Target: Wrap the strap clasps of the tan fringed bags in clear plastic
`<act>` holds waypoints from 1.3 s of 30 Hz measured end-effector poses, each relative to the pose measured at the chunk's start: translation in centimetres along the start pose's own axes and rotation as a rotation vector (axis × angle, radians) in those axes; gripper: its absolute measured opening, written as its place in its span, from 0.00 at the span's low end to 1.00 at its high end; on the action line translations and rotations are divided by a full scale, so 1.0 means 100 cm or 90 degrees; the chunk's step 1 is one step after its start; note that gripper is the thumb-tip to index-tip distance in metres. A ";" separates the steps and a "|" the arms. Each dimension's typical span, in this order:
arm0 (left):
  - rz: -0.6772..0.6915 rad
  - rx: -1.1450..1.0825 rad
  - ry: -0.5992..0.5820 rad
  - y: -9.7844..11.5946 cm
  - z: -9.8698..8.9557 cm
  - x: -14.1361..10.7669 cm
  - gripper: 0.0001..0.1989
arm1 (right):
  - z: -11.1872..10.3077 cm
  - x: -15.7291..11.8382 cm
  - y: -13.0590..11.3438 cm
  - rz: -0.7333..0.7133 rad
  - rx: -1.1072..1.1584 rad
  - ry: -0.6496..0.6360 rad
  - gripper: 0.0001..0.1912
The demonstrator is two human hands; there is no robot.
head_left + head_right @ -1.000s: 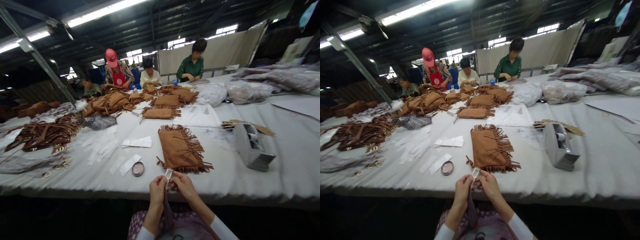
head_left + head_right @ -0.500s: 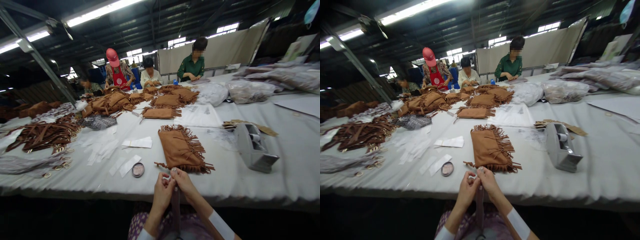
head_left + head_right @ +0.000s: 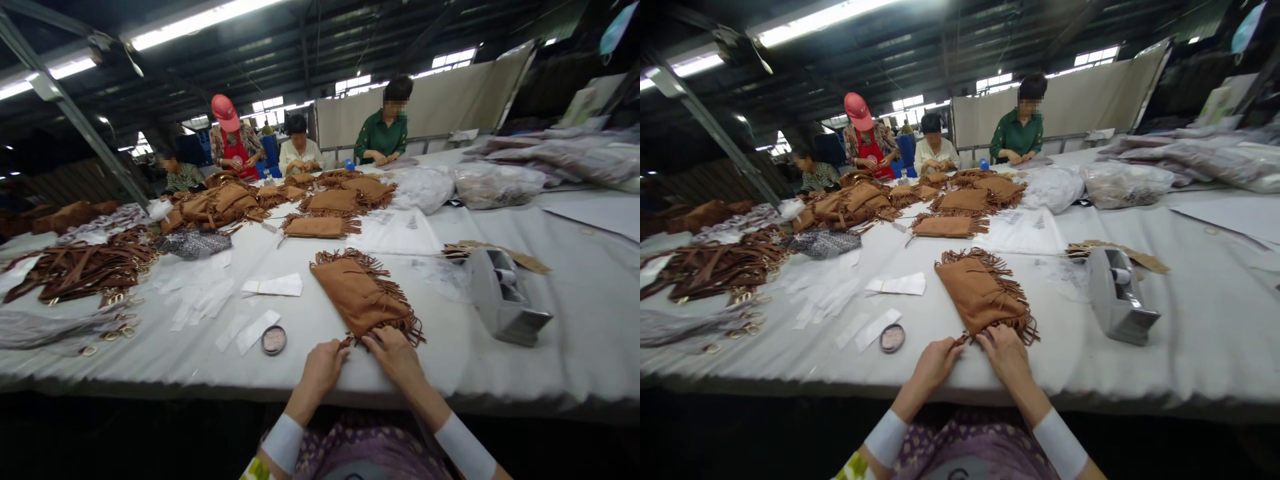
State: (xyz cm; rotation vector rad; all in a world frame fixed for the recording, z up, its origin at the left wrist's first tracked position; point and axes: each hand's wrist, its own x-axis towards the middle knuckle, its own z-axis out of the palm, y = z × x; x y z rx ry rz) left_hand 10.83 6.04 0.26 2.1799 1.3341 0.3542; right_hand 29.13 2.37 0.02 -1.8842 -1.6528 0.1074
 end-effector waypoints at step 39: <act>-0.161 0.318 0.418 -0.079 -0.033 -0.038 0.18 | 0.031 -0.006 -0.041 0.265 0.391 -0.259 0.18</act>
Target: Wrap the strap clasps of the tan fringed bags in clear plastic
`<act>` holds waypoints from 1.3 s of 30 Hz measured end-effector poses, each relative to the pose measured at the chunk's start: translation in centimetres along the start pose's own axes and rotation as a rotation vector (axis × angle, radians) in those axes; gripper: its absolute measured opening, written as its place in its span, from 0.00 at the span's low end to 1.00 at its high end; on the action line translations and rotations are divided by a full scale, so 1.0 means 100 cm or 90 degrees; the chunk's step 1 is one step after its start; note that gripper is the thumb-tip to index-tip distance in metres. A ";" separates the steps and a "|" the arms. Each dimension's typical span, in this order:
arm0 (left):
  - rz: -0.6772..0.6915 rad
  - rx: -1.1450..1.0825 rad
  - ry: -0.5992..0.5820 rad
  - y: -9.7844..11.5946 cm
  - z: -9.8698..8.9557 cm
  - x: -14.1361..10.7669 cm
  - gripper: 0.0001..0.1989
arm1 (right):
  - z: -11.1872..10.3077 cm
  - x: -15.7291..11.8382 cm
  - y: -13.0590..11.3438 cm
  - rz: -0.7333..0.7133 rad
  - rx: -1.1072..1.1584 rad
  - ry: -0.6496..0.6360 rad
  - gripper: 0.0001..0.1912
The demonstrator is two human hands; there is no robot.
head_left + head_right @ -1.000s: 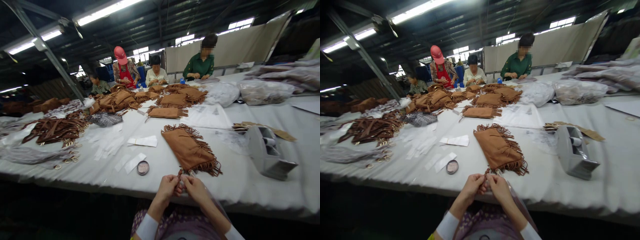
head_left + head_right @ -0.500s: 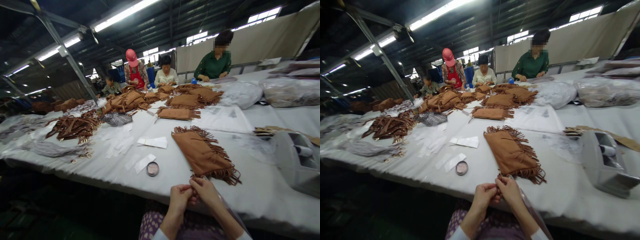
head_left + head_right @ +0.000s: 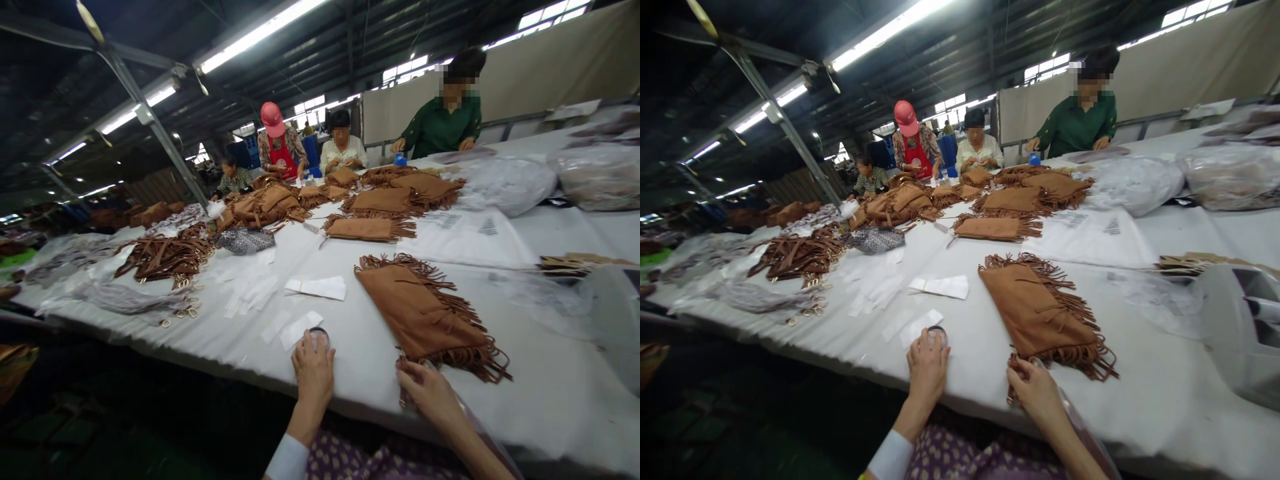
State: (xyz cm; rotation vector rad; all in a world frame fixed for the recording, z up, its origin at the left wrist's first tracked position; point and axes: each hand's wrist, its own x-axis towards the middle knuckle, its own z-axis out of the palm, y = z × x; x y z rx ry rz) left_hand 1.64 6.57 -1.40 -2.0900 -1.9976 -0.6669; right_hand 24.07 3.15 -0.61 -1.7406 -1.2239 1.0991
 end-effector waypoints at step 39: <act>-0.272 -0.763 -0.426 0.048 -0.027 -0.062 0.10 | -0.009 -0.033 0.010 0.167 0.575 -0.141 0.18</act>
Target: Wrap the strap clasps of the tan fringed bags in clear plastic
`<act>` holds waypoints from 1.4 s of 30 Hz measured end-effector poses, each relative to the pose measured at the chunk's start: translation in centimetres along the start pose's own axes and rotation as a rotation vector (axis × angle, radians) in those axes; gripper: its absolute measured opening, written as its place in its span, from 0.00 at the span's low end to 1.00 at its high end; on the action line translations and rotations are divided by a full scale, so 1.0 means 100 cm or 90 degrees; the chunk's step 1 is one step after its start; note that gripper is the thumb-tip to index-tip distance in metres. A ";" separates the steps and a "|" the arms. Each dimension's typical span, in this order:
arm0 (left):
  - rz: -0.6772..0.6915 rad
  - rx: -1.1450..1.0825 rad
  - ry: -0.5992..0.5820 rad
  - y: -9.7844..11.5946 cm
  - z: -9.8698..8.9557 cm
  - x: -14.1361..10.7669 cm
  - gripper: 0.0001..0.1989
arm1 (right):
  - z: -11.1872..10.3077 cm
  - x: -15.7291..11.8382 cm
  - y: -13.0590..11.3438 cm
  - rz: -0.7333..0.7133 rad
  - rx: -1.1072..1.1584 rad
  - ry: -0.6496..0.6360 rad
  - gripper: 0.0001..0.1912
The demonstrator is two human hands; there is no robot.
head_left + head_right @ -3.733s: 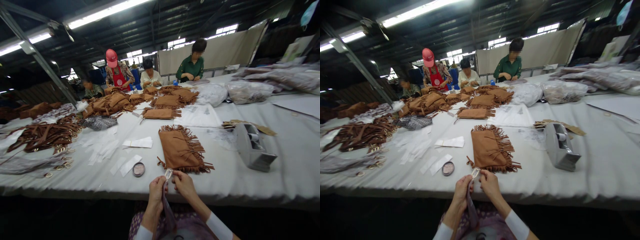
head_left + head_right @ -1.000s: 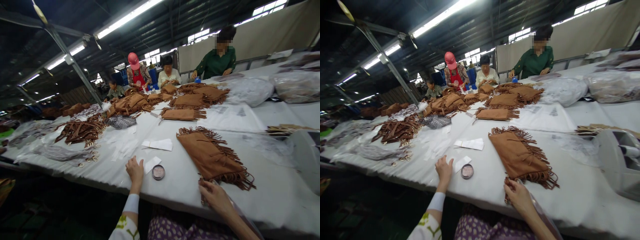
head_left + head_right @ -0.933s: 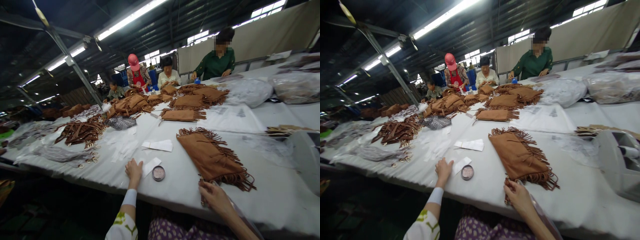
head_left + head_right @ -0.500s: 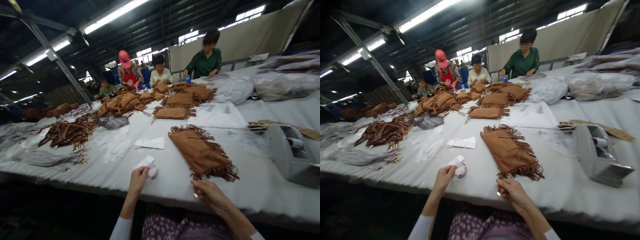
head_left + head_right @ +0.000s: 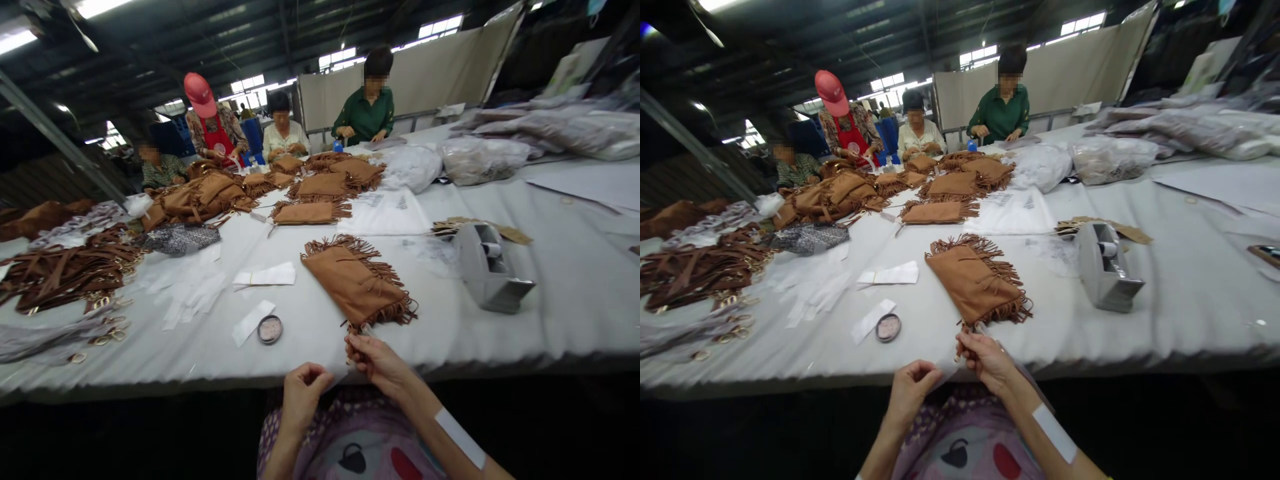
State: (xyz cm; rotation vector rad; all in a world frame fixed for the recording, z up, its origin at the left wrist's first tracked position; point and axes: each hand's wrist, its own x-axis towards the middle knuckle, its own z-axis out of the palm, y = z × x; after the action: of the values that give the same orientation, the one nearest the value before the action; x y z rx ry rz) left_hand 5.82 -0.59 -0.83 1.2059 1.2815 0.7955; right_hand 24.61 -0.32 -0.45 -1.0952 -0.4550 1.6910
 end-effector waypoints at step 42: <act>-0.104 -0.165 -0.043 -0.007 0.022 0.000 0.24 | 0.011 0.005 0.018 -0.089 -0.078 0.084 0.21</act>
State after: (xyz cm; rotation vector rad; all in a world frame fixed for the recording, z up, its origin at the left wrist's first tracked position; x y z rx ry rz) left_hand 7.81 -1.23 -1.72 0.9010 1.1650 0.7680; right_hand 22.65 -0.41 -1.42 -1.2271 -0.5433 1.4743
